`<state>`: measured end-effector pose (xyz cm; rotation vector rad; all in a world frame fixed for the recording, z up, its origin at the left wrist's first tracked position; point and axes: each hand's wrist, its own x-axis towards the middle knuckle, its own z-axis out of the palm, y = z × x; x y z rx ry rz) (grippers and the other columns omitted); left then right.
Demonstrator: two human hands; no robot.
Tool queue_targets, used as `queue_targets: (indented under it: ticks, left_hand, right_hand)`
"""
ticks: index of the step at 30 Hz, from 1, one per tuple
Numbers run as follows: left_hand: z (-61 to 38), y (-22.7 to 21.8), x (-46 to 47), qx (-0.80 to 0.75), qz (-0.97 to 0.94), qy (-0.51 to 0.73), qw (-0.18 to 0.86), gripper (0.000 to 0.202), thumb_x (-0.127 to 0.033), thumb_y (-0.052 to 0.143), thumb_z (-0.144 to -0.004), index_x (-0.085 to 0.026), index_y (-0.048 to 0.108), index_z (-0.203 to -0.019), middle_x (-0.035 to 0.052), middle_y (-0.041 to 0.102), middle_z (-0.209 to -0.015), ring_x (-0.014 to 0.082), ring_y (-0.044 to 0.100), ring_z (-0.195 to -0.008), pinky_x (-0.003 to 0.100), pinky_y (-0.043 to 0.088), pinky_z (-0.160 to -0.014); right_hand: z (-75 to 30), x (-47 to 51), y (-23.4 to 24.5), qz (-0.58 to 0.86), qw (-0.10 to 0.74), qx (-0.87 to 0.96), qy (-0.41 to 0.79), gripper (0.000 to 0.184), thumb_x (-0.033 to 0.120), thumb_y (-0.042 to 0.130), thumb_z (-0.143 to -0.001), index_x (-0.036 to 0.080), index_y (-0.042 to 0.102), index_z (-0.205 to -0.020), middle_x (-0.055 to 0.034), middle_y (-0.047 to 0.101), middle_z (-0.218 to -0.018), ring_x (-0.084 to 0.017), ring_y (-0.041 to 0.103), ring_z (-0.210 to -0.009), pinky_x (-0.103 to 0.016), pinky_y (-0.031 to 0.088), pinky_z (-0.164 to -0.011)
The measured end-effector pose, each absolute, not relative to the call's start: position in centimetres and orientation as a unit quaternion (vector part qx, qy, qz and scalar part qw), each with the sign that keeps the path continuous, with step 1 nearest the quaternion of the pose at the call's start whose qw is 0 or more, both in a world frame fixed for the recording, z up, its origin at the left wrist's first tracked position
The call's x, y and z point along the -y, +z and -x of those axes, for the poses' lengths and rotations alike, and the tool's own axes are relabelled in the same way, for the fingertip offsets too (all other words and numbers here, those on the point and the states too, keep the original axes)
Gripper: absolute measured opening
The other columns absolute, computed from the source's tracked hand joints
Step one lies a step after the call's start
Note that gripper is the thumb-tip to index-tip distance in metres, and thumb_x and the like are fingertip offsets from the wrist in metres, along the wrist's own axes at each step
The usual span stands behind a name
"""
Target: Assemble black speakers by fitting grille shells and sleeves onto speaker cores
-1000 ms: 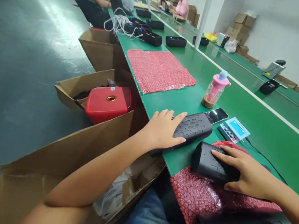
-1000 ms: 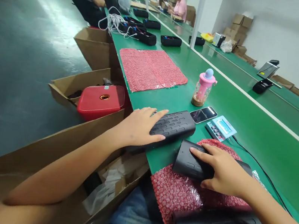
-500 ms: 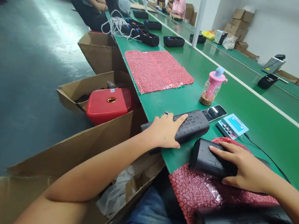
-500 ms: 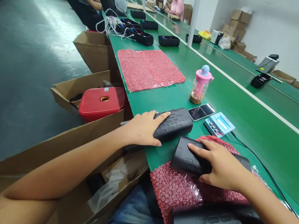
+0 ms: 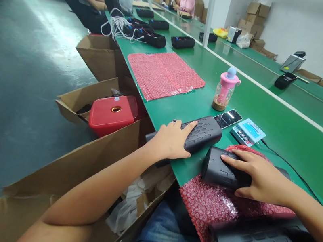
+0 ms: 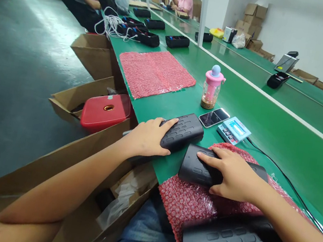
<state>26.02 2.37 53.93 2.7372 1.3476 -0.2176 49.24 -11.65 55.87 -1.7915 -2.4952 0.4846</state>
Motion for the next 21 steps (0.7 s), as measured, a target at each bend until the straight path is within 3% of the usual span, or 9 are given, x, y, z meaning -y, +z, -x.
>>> queue_targets:
  ticks: [10, 16, 21]
  left_hand:
    - [-26.1, 54.0, -2.3, -0.444, -0.892, -0.075, 0.046, 0.103, -0.054, 0.068, -0.065, -0.027, 0.013, -0.147, 0.0195, 0.043, -0.131, 0.0367, 0.048, -0.114, 0.045, 0.042, -0.09]
    - [-26.2, 54.0, -2.9, -0.468, -0.875, -0.072, 0.103, 0.108, -0.054, 0.072, -0.059, -0.034, 0.011, -0.147, 0.0203, 0.043, -0.129, 0.0434, 0.047, -0.115, 0.055, 0.041, -0.088]
    - [-25.7, 54.1, -4.0, -0.46, -0.877, -0.033, 0.136, 0.106, -0.049, 0.076, -0.055, -0.034, 0.022, -0.145, 0.0124, 0.053, -0.122, 0.0344, 0.058, -0.105, 0.042, 0.046, -0.087]
  right_hand:
    - [-49.6, 11.7, 55.3, 0.567, 0.012, 0.807, 0.163, 0.085, 0.02, 0.072, -0.062, 0.027, 0.04, -0.141, -0.013, 0.033, -0.146, -0.035, 0.041, -0.126, -0.052, 0.036, -0.102]
    - [-49.1, 12.5, 53.8, 0.551, 0.009, 0.829, 0.091, 0.089, 0.026, 0.069, -0.065, 0.024, 0.029, -0.145, -0.0202, 0.028, -0.145, -0.041, 0.032, -0.129, -0.058, 0.028, -0.102]
    - [-48.5, 12.7, 53.7, 0.561, 0.022, 0.822, 0.096, 0.091, 0.036, 0.071, -0.065, 0.02, 0.03, -0.145, -0.0236, 0.028, -0.145, -0.044, 0.03, -0.131, -0.06, 0.024, -0.104]
